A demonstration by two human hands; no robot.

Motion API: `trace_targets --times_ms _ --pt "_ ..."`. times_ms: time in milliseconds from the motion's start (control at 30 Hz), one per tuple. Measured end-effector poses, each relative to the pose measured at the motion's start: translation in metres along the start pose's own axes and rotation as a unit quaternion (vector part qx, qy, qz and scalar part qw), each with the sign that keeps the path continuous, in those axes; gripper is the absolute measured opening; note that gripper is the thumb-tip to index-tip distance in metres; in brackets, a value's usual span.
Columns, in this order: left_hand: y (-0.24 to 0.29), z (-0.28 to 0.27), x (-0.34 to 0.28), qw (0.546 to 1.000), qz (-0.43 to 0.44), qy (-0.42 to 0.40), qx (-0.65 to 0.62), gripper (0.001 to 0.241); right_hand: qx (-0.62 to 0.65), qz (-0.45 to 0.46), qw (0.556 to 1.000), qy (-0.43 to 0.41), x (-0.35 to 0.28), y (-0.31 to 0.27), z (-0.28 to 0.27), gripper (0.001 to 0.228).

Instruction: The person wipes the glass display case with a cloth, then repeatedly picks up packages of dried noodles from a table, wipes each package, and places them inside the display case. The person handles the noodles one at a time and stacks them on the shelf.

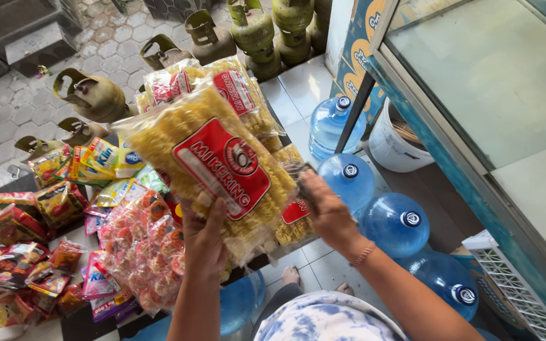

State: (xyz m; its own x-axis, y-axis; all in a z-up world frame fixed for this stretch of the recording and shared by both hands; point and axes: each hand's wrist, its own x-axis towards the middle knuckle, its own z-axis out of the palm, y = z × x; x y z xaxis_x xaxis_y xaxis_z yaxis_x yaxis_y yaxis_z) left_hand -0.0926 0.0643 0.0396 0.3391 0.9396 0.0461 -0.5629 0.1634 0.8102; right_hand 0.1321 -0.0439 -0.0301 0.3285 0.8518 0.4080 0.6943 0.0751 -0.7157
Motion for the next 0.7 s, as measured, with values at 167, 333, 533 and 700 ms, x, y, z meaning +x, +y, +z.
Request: trace_targets --times_ms 167,333,533,700 --pt "0.012 -0.011 0.002 0.999 0.004 0.036 0.020 0.066 0.026 0.169 0.948 -0.270 0.003 0.016 0.044 0.052" --pt "0.011 -0.028 0.001 0.996 -0.093 0.014 0.006 0.068 0.485 0.239 0.835 -0.096 0.004 0.021 0.006 0.071" --pt "-0.028 -0.004 0.023 0.958 -0.251 -0.053 0.131 0.081 0.636 0.147 0.753 -0.082 -0.027 -0.020 -0.062 0.101" --pt "-0.065 0.061 0.028 0.916 -0.293 -0.270 0.047 0.083 0.544 0.183 0.808 0.131 -0.092 -0.051 -0.107 0.113"
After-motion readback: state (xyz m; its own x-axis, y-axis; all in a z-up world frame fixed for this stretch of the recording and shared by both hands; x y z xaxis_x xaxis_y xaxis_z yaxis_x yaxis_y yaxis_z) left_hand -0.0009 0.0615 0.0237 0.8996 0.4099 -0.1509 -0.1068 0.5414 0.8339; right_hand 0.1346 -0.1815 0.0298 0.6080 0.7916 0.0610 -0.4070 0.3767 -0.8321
